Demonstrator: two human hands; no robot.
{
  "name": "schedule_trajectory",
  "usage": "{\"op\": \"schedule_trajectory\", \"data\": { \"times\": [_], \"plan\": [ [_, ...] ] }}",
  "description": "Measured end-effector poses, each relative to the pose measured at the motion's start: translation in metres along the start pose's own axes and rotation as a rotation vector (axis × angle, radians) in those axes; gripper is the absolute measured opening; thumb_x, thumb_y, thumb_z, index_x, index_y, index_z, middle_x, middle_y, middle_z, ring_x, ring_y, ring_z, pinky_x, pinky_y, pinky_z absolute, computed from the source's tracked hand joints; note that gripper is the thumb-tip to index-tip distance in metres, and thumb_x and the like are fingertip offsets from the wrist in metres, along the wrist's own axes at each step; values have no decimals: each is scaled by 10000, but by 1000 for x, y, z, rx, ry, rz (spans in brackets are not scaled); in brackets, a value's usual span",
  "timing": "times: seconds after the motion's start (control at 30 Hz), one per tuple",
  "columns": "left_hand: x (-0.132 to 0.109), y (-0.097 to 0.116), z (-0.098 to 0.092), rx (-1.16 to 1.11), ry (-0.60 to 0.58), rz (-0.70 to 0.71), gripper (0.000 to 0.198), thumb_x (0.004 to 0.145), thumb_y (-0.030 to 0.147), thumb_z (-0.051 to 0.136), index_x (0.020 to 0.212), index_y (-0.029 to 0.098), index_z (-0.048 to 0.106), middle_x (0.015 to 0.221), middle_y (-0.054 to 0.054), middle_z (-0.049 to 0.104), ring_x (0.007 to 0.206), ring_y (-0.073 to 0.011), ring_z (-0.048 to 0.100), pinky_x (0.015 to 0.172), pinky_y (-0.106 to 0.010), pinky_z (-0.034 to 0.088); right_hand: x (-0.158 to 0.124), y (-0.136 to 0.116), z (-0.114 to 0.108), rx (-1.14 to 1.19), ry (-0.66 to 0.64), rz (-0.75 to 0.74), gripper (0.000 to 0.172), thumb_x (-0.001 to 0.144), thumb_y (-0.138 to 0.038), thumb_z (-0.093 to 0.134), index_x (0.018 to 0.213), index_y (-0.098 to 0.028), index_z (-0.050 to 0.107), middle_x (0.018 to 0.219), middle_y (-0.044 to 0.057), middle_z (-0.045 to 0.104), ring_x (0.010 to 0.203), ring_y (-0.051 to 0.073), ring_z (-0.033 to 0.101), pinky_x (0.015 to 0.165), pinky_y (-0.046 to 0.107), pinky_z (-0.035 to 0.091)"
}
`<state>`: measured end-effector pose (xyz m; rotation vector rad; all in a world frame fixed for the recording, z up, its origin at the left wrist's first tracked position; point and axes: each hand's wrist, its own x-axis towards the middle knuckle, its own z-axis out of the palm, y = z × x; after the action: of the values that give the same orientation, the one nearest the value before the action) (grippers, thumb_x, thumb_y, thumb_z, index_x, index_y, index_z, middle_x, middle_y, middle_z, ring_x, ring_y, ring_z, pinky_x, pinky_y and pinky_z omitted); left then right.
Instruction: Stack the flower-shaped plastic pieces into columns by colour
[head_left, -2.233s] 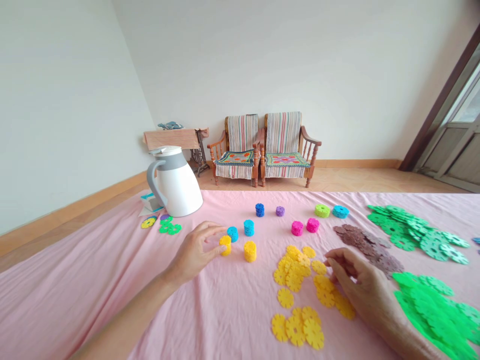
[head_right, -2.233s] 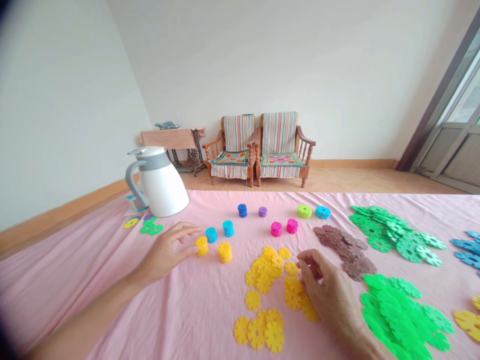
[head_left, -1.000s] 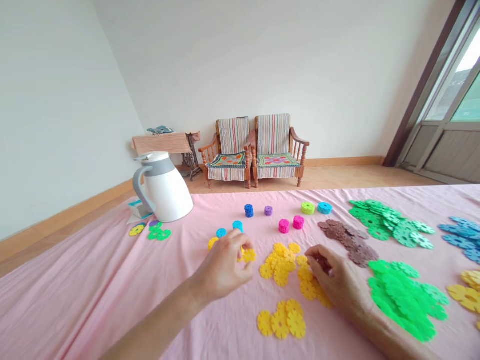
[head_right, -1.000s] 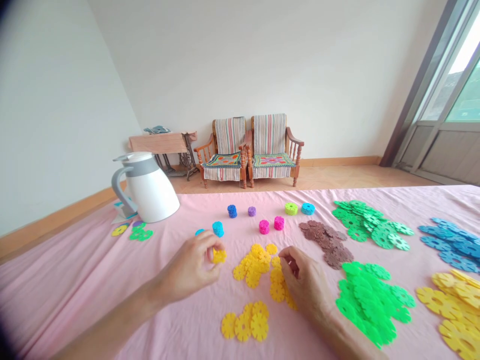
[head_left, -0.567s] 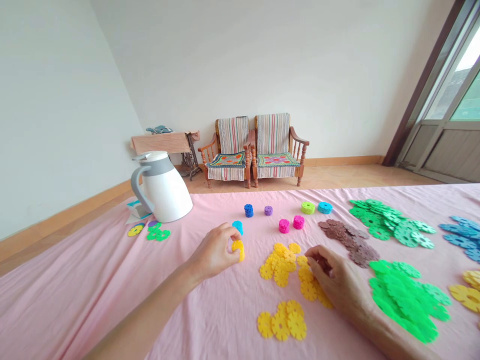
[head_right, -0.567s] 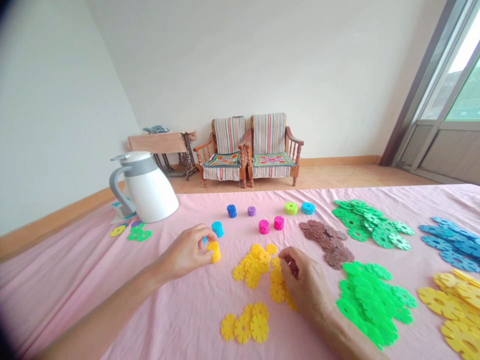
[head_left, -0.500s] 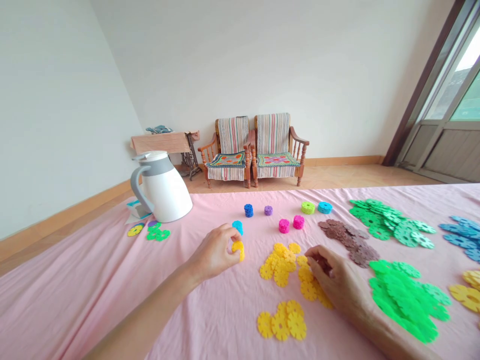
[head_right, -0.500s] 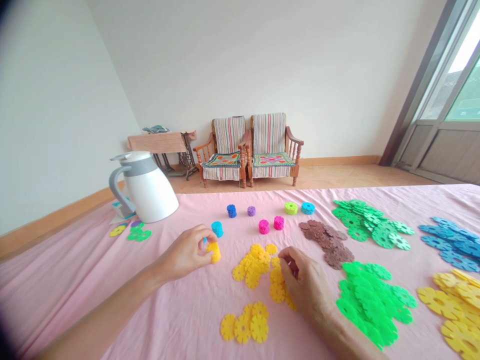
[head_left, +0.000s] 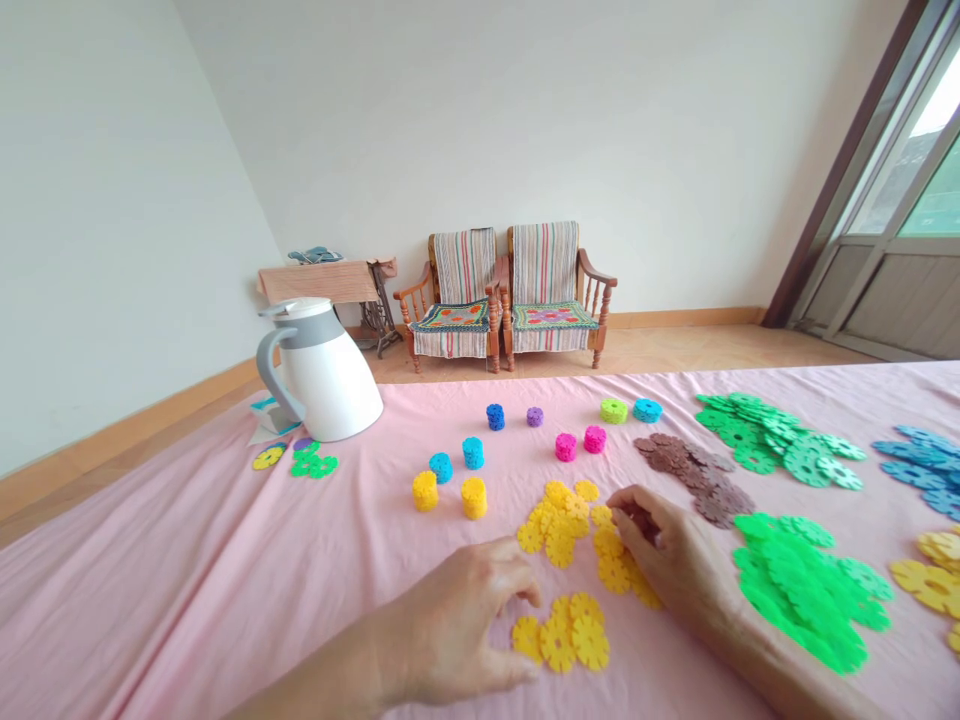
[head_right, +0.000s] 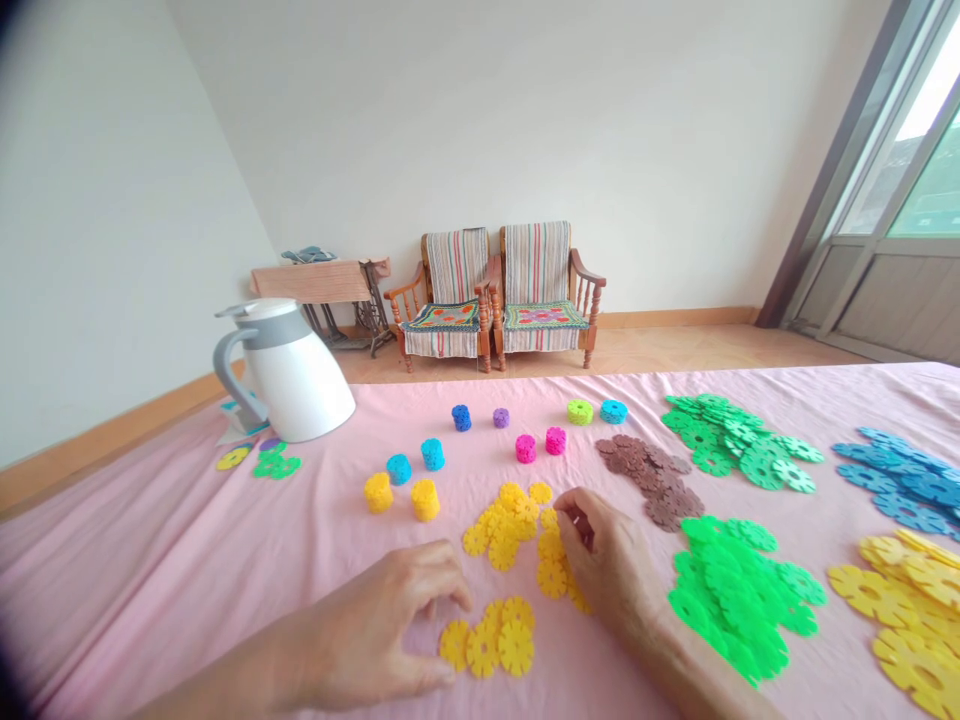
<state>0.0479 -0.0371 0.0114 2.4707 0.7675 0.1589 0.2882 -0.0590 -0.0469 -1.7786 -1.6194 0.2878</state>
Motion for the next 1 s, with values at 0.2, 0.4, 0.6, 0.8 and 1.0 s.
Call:
{"op": "schedule_trajectory", "data": {
  "times": [0.2,0.4,0.6,0.8,1.0],
  "plan": [
    [-1,-3,12,8,10,-68,239,643,145,712,846,195,596,849,7,563,766,-150,535,664,-231,430,0,1,0,-8,10,-13,200,818,-304,412,798,-215,591,588,-14,604,501,135,538,481,240,362],
    [0,-2,18,37,81,-40,231,573,65,550,766,193,543,790,7,553,714,-143,526,621,-228,412,0,0,0,-8,-16,5,194,822,-312,419,794,-213,583,601,-16,609,513,135,547,484,236,372],
    [-2,-27,-22,108,302,-118,227,611,86,526,807,196,555,789,5,548,723,-153,523,651,-254,411,1,0,0,-5,-12,0,194,819,-314,422,792,-215,586,590,-19,611,501,134,551,473,235,376],
    [-6,-86,-58,161,542,-248,204,646,133,534,838,189,572,824,3,591,705,-152,536,649,-258,426,1,1,2,-11,-2,0,200,817,-313,420,782,-218,593,582,-18,612,489,133,543,459,233,370],
    [-9,-103,-58,175,527,-263,206,638,151,551,833,194,606,804,7,599,710,-159,544,656,-259,427,0,1,2,-9,14,-19,204,819,-311,424,783,-220,603,565,-23,600,476,127,535,449,228,356]
  ]
}}
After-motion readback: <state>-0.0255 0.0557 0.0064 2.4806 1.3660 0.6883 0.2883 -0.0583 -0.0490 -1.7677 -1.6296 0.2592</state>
